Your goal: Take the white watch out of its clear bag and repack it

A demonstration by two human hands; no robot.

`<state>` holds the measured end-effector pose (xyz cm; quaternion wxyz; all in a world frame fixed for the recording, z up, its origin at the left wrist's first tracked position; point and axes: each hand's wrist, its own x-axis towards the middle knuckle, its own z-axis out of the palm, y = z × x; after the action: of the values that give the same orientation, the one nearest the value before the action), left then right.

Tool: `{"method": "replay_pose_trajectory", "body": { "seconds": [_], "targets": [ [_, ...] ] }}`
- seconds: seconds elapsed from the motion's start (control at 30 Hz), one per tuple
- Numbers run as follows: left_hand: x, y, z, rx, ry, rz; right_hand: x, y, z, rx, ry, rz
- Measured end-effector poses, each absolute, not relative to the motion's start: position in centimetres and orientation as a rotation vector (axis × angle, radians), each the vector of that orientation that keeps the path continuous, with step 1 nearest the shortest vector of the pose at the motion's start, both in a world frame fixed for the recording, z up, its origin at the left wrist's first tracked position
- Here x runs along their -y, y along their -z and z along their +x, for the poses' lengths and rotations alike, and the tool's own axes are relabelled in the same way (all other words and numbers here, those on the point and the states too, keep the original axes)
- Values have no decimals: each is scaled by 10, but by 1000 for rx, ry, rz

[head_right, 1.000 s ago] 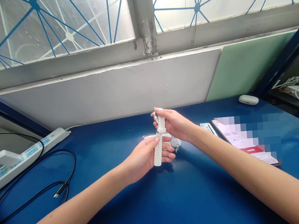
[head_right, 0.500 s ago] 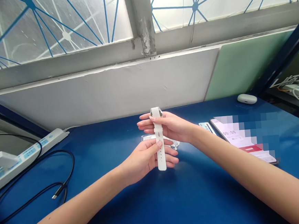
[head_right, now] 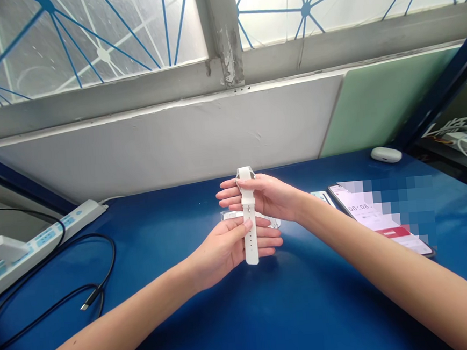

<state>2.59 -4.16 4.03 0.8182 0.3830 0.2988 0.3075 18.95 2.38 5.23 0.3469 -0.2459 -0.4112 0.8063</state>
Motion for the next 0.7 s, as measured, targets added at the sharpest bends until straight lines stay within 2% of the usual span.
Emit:
{"method": "replay_pose_trajectory", "body": {
  "seconds": [0.7],
  "targets": [
    [33,-40,24,-671,-641,763,-24,-49,187,924,-2136,-699]
  ]
}}
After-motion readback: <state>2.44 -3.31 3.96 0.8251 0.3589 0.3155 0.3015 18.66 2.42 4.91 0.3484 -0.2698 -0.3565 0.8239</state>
